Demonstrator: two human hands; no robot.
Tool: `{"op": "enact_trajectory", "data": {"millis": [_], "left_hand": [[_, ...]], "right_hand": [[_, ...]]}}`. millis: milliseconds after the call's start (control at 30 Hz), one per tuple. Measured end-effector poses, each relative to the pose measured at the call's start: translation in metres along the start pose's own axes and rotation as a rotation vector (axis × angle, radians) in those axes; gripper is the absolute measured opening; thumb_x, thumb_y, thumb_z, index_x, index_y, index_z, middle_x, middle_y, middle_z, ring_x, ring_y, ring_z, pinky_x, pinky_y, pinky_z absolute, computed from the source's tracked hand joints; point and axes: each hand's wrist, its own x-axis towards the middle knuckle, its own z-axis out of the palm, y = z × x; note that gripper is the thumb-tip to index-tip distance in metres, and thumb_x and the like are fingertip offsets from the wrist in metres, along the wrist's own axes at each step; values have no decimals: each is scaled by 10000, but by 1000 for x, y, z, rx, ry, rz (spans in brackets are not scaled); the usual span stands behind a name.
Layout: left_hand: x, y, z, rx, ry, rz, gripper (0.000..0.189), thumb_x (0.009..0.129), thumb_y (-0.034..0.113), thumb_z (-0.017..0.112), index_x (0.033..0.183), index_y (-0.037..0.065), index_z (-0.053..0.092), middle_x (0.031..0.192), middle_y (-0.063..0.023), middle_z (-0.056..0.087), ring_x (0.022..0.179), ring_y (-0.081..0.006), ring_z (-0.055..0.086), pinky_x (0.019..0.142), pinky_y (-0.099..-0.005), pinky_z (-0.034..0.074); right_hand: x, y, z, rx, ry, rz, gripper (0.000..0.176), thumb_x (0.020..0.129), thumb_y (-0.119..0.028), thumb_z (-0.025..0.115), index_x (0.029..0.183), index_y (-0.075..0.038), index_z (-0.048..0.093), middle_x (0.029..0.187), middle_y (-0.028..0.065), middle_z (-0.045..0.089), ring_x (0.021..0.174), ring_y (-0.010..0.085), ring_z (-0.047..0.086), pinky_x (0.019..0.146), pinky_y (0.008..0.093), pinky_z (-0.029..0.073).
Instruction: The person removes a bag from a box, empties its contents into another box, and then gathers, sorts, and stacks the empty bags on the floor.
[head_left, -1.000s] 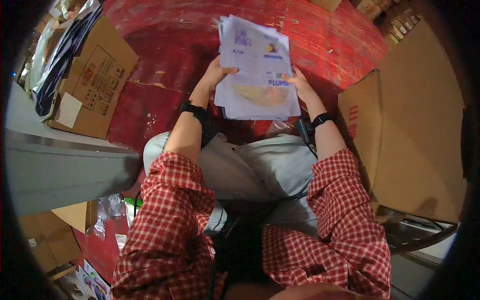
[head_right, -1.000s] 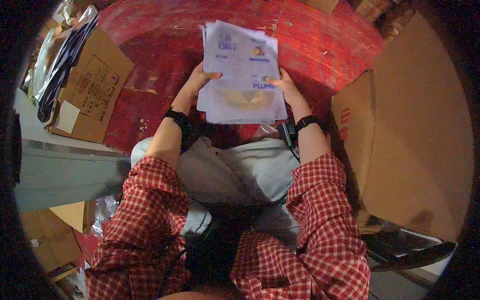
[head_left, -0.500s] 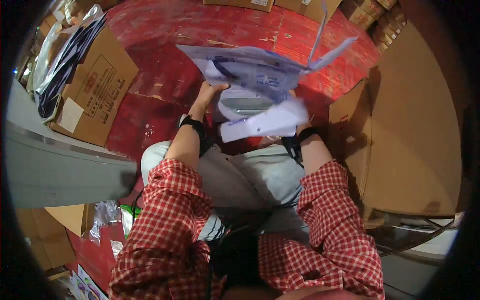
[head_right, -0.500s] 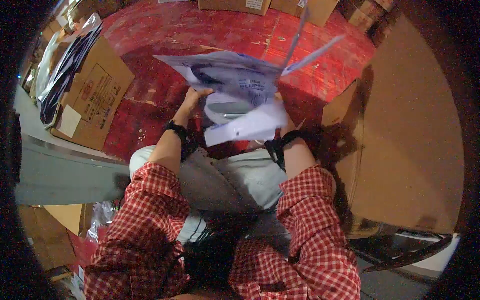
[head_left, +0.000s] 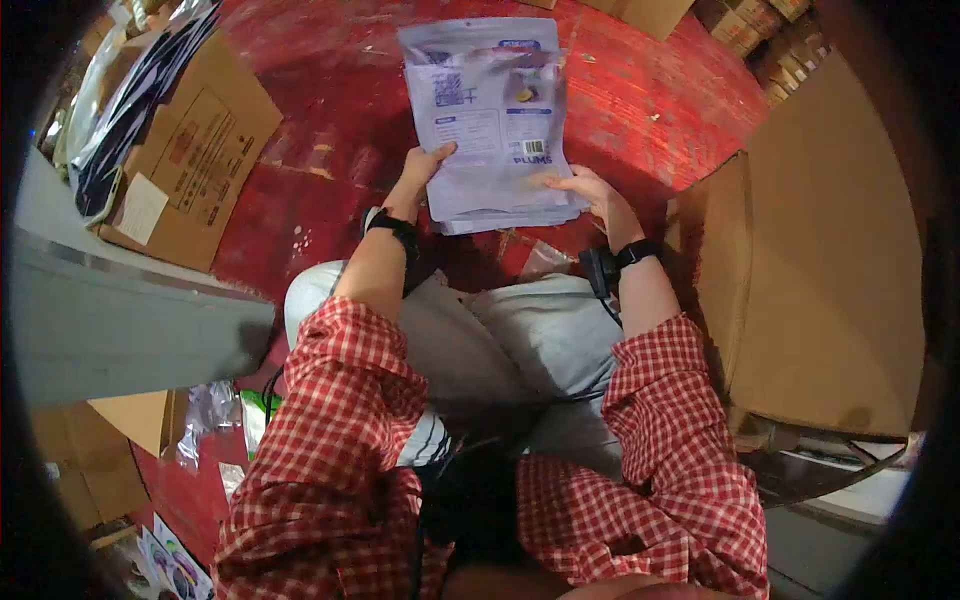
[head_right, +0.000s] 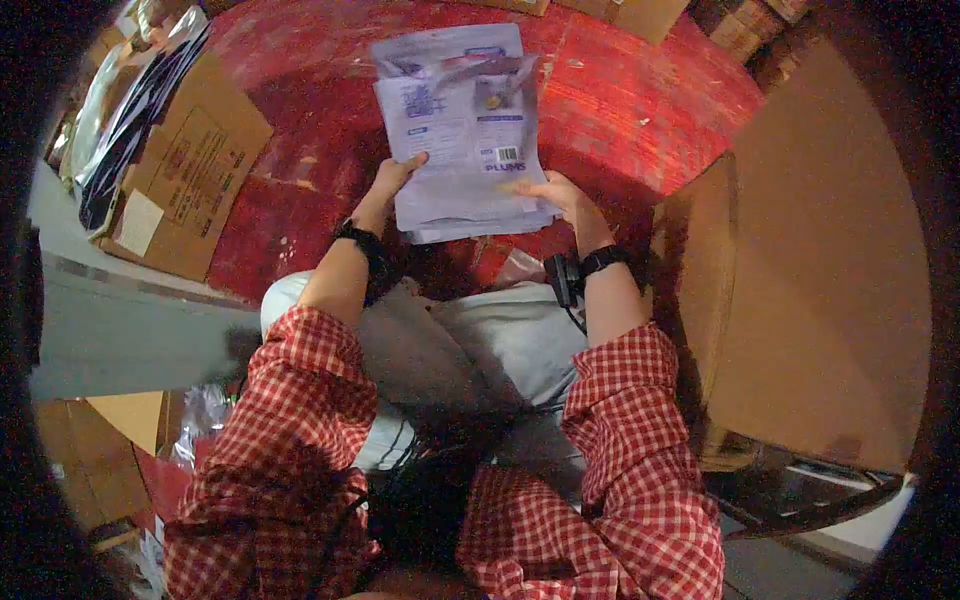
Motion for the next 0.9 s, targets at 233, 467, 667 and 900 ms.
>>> {"op": "enact_trajectory", "data": {"millis": [233, 467, 667, 900], "left_hand": [[11, -8, 5, 406, 234, 45, 407, 751, 298, 587, 965, -48, 594, 945, -178, 603, 876, -255, 572, 753, -394, 452], [8, 167, -74, -24, 661, 744, 274, 693, 114, 578, 887, -40, 463, 848, -192, 537, 794, -244, 538, 673, -372, 419], [-43, 282, -236, 1525, 1067, 680, 344, 739, 183, 523, 1045, 33, 476, 1053, -169, 505, 1001, -310, 494, 795, -451, 424], [-109, 311, -345, 1675, 1066, -43, 494, 758, 202, 526, 1221, 72, 412, 1312, -186, 354, 1252, -326, 289, 960, -610, 210]], "right_hand": [[-19, 20, -9, -77, 77, -275, 336, 811, -223, 556, 1068, -6, 552, 1008, 38, 568, 899, 124, 528, 777, 283, 427], [49, 132, -99, -298, 257, 18, 563, 611, -19, 695, 1115, 23, 448, 946, 122, 591, 789, 196, 564, 677, 361, 468], [45, 76, -73, -787, 564, -4, 695, 610, -143, 728, 1196, 15, 390, 1097, 229, 520, 1022, 317, 516, 851, 391, 420], [11, -1, -37, -755, 820, -283, 502, 719, -100, 630, 1170, -8, 431, 1160, 198, 481, 1090, 343, 450, 915, 392, 366]]}}
